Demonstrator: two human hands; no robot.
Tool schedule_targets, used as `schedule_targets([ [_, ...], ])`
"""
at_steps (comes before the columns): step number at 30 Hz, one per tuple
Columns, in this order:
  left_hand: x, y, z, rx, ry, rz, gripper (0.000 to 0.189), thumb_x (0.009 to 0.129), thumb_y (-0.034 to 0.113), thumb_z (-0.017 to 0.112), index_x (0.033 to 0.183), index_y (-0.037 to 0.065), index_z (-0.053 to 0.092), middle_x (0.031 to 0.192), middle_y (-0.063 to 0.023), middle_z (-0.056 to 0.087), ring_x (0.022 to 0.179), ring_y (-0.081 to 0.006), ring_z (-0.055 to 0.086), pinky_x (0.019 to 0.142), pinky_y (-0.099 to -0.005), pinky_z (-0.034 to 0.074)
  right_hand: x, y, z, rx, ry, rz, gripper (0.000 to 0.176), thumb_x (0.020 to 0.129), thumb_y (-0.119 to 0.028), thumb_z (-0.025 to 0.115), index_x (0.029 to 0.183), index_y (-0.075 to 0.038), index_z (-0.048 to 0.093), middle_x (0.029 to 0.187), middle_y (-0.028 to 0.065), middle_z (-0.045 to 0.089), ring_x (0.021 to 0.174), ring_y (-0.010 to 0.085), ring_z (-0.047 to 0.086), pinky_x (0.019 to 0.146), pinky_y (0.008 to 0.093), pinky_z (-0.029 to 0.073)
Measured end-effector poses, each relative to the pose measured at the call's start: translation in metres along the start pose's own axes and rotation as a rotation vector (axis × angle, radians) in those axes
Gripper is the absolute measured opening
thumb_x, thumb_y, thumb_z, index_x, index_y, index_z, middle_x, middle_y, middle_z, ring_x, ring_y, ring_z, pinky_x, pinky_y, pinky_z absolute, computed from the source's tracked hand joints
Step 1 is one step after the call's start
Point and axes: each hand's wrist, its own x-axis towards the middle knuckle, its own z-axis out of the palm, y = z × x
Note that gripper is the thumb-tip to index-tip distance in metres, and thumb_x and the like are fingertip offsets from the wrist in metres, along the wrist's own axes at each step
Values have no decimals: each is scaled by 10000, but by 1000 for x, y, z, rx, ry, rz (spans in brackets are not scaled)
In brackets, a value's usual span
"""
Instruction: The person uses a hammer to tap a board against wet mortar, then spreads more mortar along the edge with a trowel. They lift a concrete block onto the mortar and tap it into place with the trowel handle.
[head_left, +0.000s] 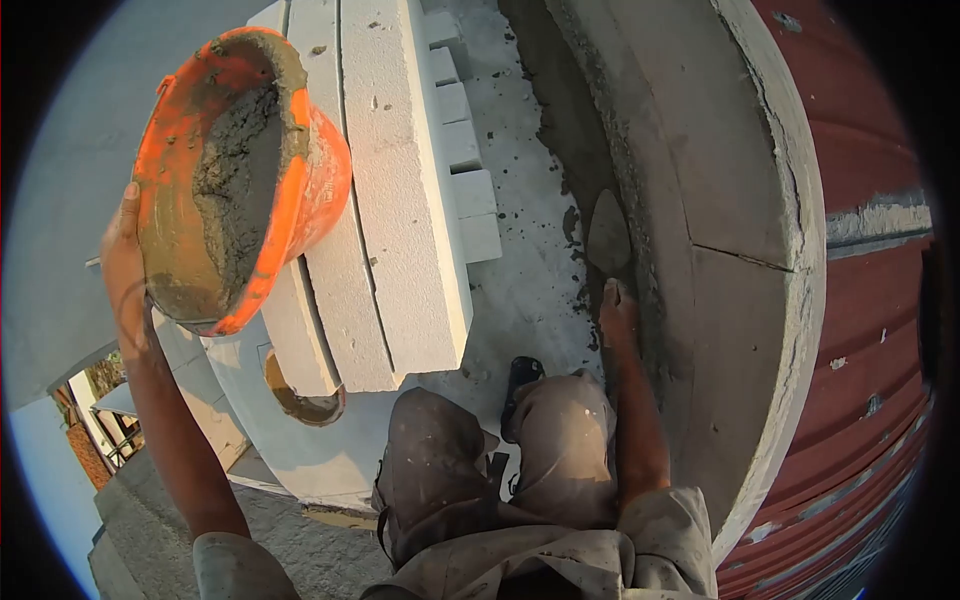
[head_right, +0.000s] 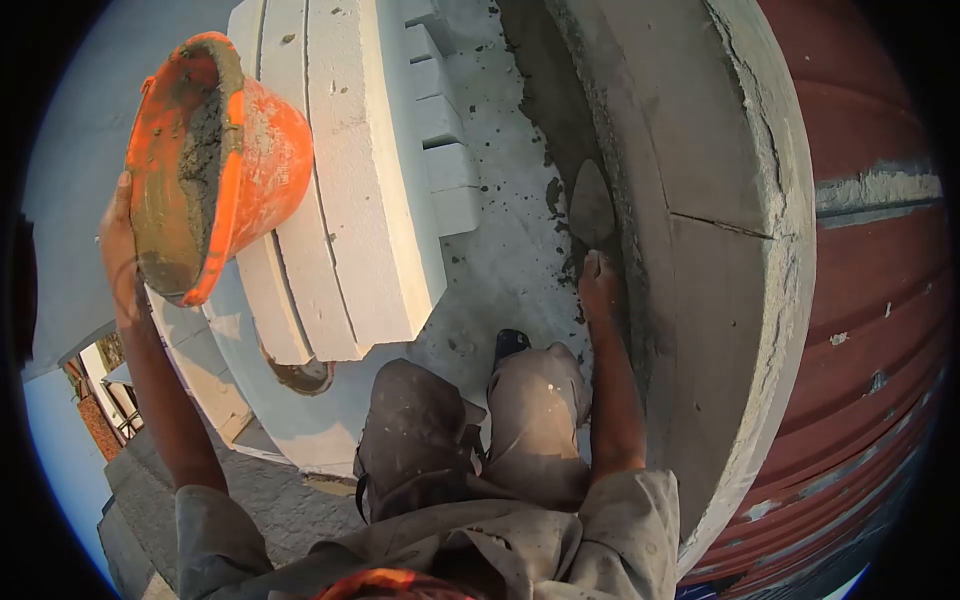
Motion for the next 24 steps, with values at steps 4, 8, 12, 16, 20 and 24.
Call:
schedule_targets([
  [4, 11, -18, -6, -40, 43, 32, 547, 962, 455, 591, 1196, -36, 646, 1071, -108, 682, 935, -152, 645, 830, -267, 496, 47, -76, 12, 223, -68, 162, 447, 997, -385, 496, 1266, -40, 589, 671, 21, 517, 454, 121, 496, 401, 305, 412],
  [8, 6, -17, -1, -187, 35, 61, 560, 935, 448, 630, 1187, -51, 650, 1085, -136, 684, 963, -173, 650, 845, -278, 497, 129, -152, 24, 206, -125, 104, 419, 999, -385, 462, 1178, -32, 599, 668, 44, 522, 489, 148, 525, 424, 329, 448],
  [12, 36, -33, -20, -101, 16, 121, 582, 910, 460, 660, 1185, -52, 655, 1112, -145, 684, 983, -183, 651, 855, -285, 495, 185, -193, 28, 131, -212, 89, 356, 967, -355, 423, 922, -23, 542, 653, 97, 522, 467, 202, 495, 399, 368, 374],
  [16, 52, -40, -27, -82, -4, 168, 595, 897, 479, 671, 1172, -48, 665, 1112, -142, 686, 979, -180, 655, 855, -286, 495, 145, -168, 6, 40, -279, 197, 362, 963, -377, 420, 881, -35, 507, 651, 94, 506, 457, 201, 454, 398, 366, 333],
  [20, 67, -47, -31, -65, -54, 161, 611, 889, 501, 675, 1178, -36, 668, 1104, -133, 691, 965, -173, 660, 848, -279, 495, 76, -128, -24, 11, -260, 269, 377, 973, -390, 421, 973, -31, 533, 649, 90, 514, 463, 197, 469, 399, 369, 340],
  [24, 80, -51, -36, -29, -89, 179, 642, 880, 522, 676, 1192, -39, 662, 1108, -129, 691, 960, -169, 663, 842, -274, 496, 25, -66, -29, 27, -206, 248, 404, 982, -391, 432, 1112, -29, 553, 637, 84, 516, 466, 194, 485, 398, 381, 355],
])
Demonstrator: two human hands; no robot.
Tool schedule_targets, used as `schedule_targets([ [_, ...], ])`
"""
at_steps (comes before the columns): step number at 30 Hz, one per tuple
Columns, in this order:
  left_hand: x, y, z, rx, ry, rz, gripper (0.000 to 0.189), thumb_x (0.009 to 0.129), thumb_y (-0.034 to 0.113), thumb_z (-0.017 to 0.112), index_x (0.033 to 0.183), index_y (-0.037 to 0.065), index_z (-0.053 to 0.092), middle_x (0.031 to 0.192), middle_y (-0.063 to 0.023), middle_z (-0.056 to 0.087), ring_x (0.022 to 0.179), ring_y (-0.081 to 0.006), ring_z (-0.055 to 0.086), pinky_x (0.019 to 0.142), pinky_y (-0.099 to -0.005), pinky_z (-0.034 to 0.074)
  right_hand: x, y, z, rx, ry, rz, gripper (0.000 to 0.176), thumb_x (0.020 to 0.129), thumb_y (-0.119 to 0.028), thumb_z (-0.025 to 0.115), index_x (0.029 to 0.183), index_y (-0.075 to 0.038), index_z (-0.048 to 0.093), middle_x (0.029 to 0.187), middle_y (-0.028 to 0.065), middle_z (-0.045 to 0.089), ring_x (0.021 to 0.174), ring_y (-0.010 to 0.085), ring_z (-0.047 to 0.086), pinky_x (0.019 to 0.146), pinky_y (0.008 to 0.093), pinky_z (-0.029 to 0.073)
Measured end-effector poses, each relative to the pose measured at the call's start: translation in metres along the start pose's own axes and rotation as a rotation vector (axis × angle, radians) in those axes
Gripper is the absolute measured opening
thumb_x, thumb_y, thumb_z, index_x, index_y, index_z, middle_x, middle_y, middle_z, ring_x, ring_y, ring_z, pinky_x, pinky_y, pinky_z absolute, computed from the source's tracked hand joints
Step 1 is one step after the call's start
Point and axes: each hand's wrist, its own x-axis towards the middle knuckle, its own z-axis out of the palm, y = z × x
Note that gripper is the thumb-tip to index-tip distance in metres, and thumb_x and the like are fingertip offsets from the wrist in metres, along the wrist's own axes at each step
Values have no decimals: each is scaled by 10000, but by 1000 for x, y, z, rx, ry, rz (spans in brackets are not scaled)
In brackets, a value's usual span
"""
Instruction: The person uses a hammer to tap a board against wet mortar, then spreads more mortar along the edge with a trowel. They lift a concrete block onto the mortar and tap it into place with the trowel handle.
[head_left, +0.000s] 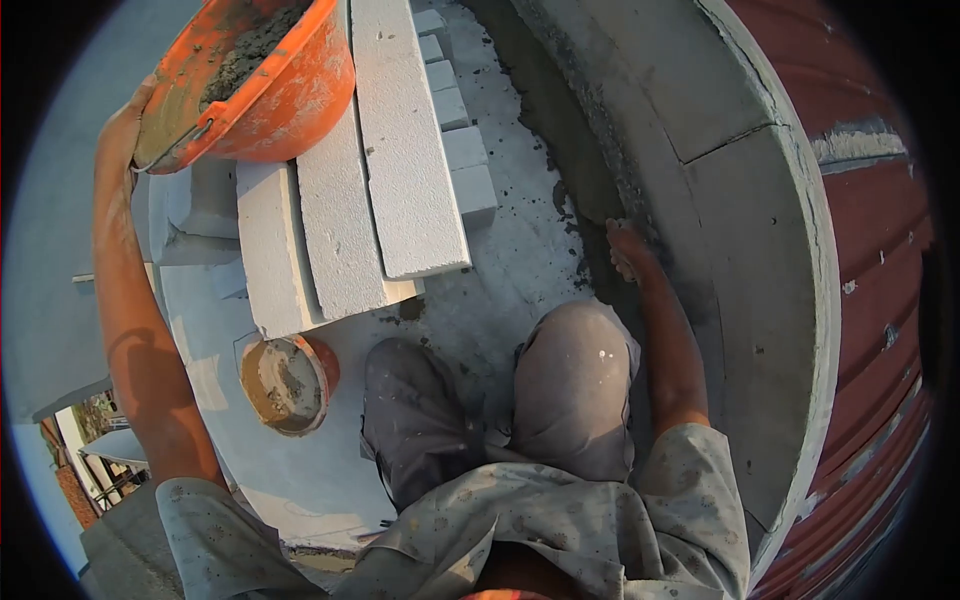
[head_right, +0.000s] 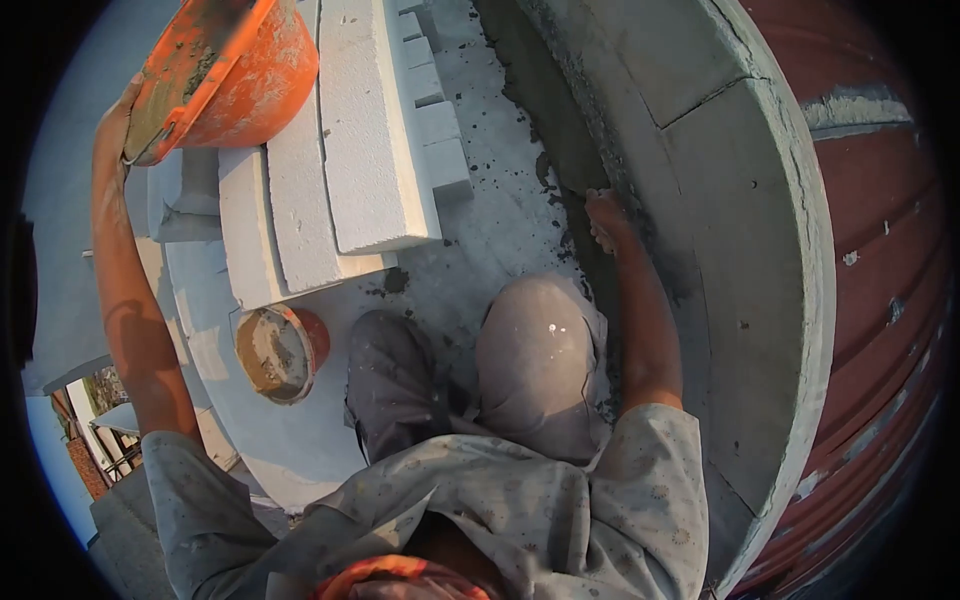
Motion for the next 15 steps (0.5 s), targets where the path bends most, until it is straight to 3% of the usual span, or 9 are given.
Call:
schedule_targets([
  [4, -21, 9, 12, -71, 17, 73, 659, 877, 530, 674, 1195, -47, 657, 1111, -129, 687, 967, -184, 661, 845, -287, 496, -53, 65, 1, 59, 45, 31, 408, 984, -389, 453, 1176, -46, 563, 641, 91, 532, 473, 191, 512, 411, 394, 399],
  [6, -12, 4, 8, -15, 36, 52, 663, 878, 532, 673, 1201, -46, 654, 1116, -129, 685, 970, -193, 660, 849, -293, 495, -89, 89, -2, 33, 73, 112, 441, 993, -396, 477, 1232, -39, 572, 694, 81, 573, 556, 190, 551, 508, 384, 467],
  [8, -9, 2, 8, -7, 23, 52, 668, 876, 531, 675, 1205, -50, 650, 1119, -132, 683, 974, -198, 659, 853, -299, 495, -105, 134, 0, -2, 121, -17, 398, 981, -369, 501, 1112, -18, 635, 741, 93, 610, 648, 225, 582, 616, 415, 472],
  [10, -7, 6, 7, -19, 38, 57, 671, 875, 527, 677, 1205, -56, 647, 1121, -134, 682, 975, -200, 658, 855, -303, 495, -96, 195, 12, -166, 284, -349, 387, 969, -353, 518, 1010, 6, 658, 777, 104, 633, 741, 252, 606, 709, 437, 464],
  [13, -15, 8, 12, -47, 50, 49, 666, 876, 517, 682, 1197, -65, 645, 1118, -136, 680, 969, -198, 658, 854, -305, 495, -122, 137, 20, -74, 269, -302, 371, 950, -323, 519, 1060, 3, 655, 991, 266, 671, 963, 419, 655, 824, 434, 497],
  [15, -24, 13, 15, -88, 40, 50, 655, 878, 507, 685, 1186, -71, 648, 1108, -138, 681, 963, -196, 657, 850, -305, 496, -87, 93, 31, 42, 222, -338, 347, 943, -296, 523, 1062, 1, 658, 992, 255, 676, 952, 406, 664, 818, 430, 501],
])
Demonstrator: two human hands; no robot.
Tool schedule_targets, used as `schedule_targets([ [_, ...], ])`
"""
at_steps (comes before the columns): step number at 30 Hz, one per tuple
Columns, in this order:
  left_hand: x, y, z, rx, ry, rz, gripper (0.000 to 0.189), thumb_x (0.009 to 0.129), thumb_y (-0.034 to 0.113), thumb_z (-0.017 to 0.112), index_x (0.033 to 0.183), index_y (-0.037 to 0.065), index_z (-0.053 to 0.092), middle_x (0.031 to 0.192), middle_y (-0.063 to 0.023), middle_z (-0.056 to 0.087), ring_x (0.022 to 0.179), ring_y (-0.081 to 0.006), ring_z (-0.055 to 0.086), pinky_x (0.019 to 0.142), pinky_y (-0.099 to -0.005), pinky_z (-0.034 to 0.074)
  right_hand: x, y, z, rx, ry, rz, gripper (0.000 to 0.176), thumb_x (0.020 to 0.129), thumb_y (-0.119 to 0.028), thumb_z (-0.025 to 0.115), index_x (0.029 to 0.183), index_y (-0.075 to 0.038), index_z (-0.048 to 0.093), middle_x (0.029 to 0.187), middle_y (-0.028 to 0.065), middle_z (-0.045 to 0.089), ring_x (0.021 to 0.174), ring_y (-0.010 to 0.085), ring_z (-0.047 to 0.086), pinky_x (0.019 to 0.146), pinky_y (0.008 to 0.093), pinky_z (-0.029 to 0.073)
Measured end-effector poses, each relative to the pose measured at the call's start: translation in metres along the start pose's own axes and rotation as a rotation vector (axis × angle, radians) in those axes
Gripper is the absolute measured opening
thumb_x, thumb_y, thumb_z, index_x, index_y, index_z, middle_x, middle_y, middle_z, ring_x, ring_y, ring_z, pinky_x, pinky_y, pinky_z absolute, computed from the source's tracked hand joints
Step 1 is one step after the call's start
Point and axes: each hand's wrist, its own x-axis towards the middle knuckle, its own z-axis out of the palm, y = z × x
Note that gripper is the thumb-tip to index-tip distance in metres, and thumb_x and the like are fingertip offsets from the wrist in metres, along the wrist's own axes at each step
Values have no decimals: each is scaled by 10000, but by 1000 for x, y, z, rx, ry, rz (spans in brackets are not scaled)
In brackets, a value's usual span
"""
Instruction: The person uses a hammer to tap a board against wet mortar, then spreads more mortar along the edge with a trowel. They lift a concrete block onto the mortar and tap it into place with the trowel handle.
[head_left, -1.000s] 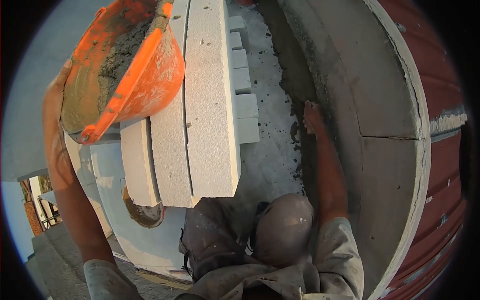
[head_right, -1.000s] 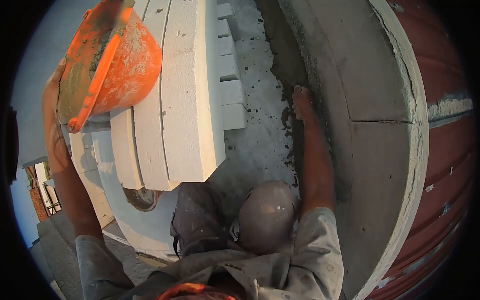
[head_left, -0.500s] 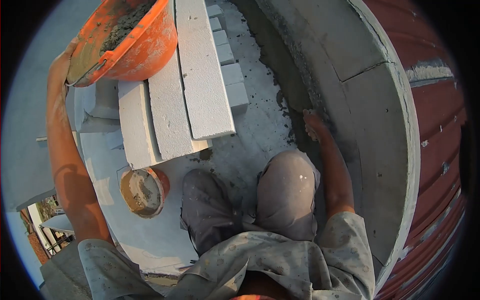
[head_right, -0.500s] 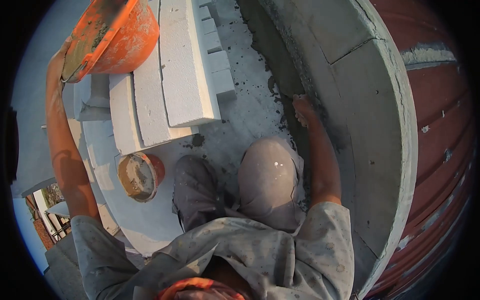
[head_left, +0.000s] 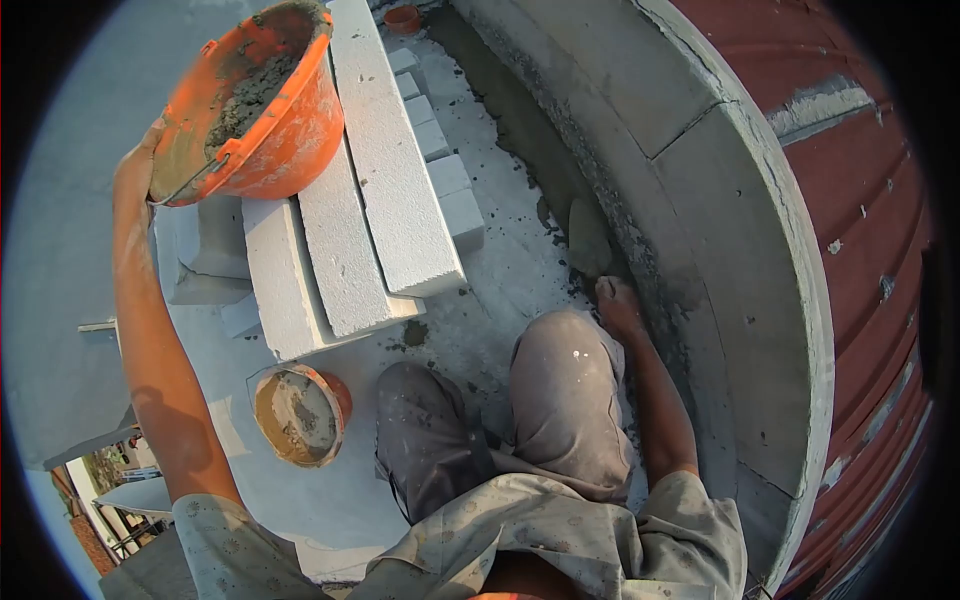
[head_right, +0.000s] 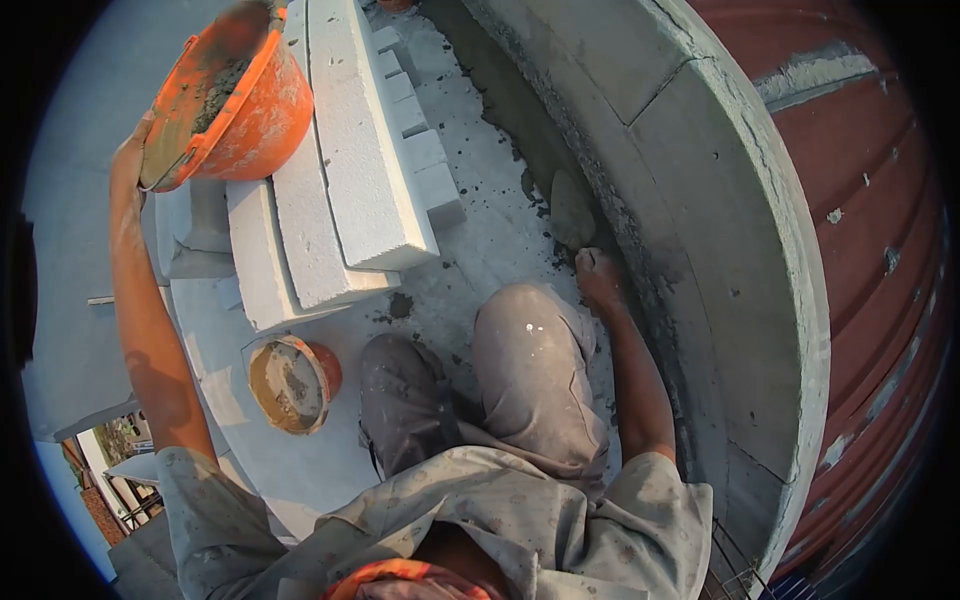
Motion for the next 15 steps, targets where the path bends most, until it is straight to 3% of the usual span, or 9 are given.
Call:
schedule_targets([
  [3, 0, -1, -1, 3, 5, -4, 639, 883, 493, 686, 1172, -76, 650, 1089, -138, 683, 944, -192, 658, 840, -304, 499, 96, -52, 38, 28, 34, -11, 373, 948, -316, 496, 1081, -3, 648, 957, 225, 692, 910, 376, 679, 784, 430, 510],
  [6, -9, 5, 2, -29, -12, -14, 639, 880, 490, 692, 1161, -83, 652, 1071, -141, 685, 927, -189, 660, 827, -302, 502, 162, -148, 46, 45, -95, 129, 374, 942, -284, 455, 1072, 12, 644, 951, 217, 688, 811, 328, 685, 667, 462, 514],
  [8, -13, 6, 4, -39, 8, -16, 633, 880, 487, 693, 1157, -81, 654, 1068, -137, 686, 920, -185, 660, 823, -298, 501, 215, -179, 57, 7, -131, 238, 367, 939, -267, 441, 1049, 19, 643, 907, 218, 679, 761, 312, 680, 629, 469, 510],
  [12, -11, 7, 4, -69, 9, -33, 605, 886, 467, 692, 1151, -76, 658, 1069, -136, 687, 918, -178, 660, 812, -291, 503, 243, -169, 69, -16, -136, 370, 360, 942, -260, 428, 1035, 22, 632, 836, 226, 659, 681, 317, 669, 610, 469, 514],
  [15, -7, 5, 2, -5, 49, -18, 575, 899, 449, 681, 1152, -68, 662, 1071, -135, 688, 915, -178, 662, 812, -290, 506, 188, -131, 58, -73, -86, 266, 374, 954, -280, 429, 1054, 25, 621, 868, 227, 661, 694, 322, 671, 619, 467, 515],
])
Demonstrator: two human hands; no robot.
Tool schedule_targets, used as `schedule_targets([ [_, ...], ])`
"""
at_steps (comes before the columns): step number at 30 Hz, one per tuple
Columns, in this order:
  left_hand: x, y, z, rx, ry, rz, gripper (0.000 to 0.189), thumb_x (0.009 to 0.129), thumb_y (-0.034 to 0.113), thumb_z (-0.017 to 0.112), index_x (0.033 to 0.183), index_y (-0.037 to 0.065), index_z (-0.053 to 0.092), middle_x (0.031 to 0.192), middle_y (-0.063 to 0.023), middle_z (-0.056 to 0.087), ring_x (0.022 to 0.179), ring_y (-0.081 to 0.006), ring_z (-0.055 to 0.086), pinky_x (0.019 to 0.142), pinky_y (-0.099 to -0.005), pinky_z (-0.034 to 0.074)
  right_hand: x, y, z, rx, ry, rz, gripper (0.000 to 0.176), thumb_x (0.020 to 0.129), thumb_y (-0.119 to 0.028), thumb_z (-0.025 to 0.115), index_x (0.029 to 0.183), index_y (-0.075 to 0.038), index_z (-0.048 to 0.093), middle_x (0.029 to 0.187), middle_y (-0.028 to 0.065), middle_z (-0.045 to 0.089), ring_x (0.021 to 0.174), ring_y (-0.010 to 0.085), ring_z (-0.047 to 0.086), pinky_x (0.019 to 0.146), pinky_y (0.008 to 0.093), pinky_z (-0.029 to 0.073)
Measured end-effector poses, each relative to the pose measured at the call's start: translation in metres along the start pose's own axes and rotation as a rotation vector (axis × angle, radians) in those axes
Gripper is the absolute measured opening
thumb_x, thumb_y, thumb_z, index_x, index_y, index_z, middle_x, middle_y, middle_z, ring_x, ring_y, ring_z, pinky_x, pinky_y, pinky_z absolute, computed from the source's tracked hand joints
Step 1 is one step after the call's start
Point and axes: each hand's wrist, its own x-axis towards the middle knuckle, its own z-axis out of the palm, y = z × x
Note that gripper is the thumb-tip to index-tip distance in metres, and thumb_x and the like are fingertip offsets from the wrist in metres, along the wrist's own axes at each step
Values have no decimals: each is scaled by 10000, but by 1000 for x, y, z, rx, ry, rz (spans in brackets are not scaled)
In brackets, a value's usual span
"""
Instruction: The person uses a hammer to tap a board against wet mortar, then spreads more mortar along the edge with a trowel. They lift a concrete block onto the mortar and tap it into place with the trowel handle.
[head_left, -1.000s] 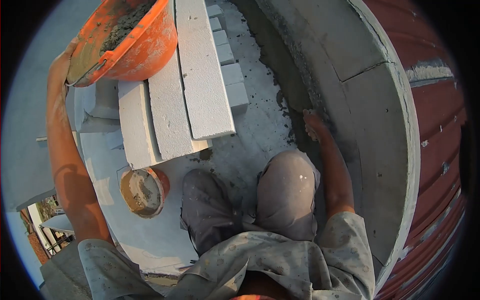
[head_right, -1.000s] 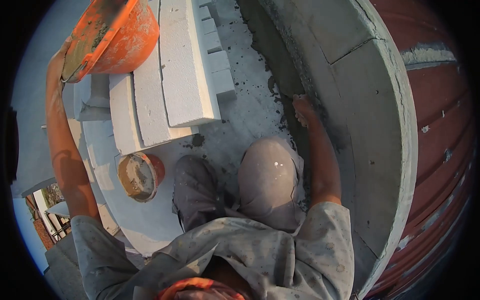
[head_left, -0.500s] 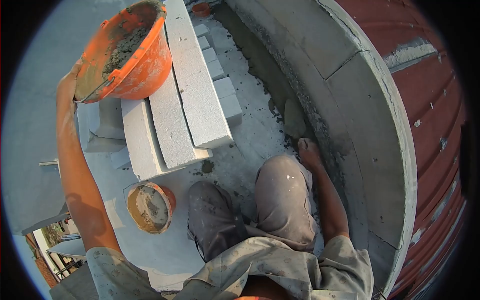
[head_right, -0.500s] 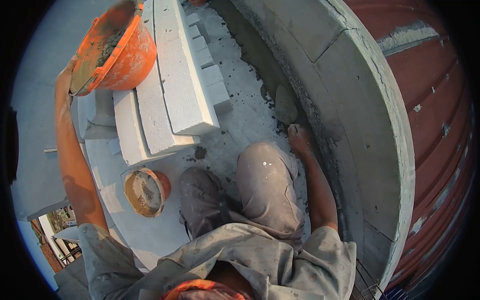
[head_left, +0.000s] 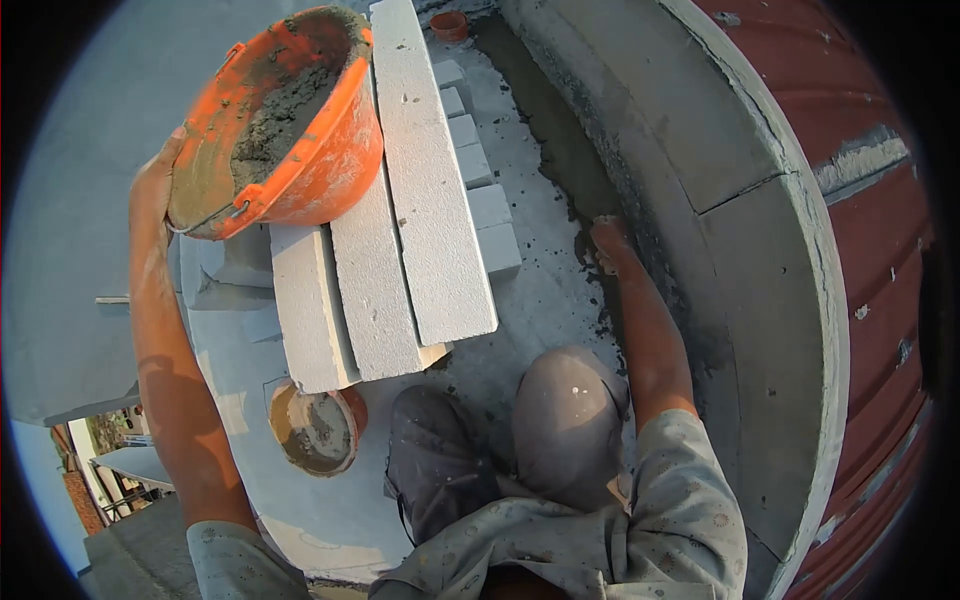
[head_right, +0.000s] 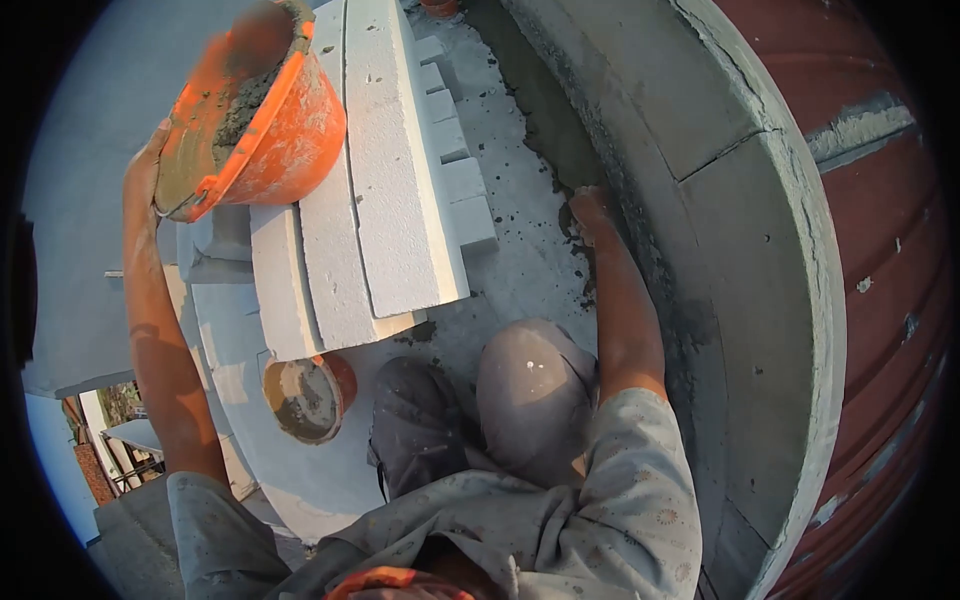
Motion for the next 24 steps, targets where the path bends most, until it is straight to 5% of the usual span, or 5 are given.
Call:
schedule_targets([
  [3, -3, 2, 3, -66, -28, -21, 563, 908, 443, 672, 1162, -59, 660, 1077, -132, 689, 920, -178, 667, 820, -290, 507, -67, 59, -21, -7, 1, 64, 391, 964, -296, 431, 1080, 32, 610, 966, 234, 667, 727, 329, 679, 638, 469, 520],
  [15, 31, -18, -8, -72, -160, -2, 518, 957, 417, 616, 1170, -54, 653, 1060, -120, 692, 842, -184, 684, 735, -312, 540, -296, 290, -70, 57, 136, 64, 370, 959, -329, 489, 1089, -24, 654, 838, 207, 689, 618, 300, 673, 593, 401, 510],
  [18, 5, -11, -7, -138, -243, 56, 502, 966, 382, 612, 1185, -69, 639, 1054, -128, 689, 861, -183, 679, 740, -320, 540, -364, 246, -106, 181, 106, 66, 345, 949, -276, 580, 1133, 4, 663, 944, 236, 700, 838, 283, 701, 751, 374, 521],
  [21, -50, 9, 0, -120, -34, 145, 481, 980, 326, 597, 1205, -99, 616, 1050, -148, 684, 874, -167, 664, 748, -303, 531, -375, 180, -138, 137, 295, -378, 356, 945, -231, 613, 1170, 45, 639, 1020, 235, 699, 934, 293, 696, 835, 340, 509],
  [24, -97, 25, 6, -98, 61, 291, 387, 976, 287, 570, 1078, -72, 672, 817, -124, 698, 717, -181, 634, 680, -338, 492, -403, 50, -184, 19, 325, -744, 355, 930, -207, 635, 1204, 19, 639, 988, 216, 703, 885, 301, 701, 807, 345, 518],
])
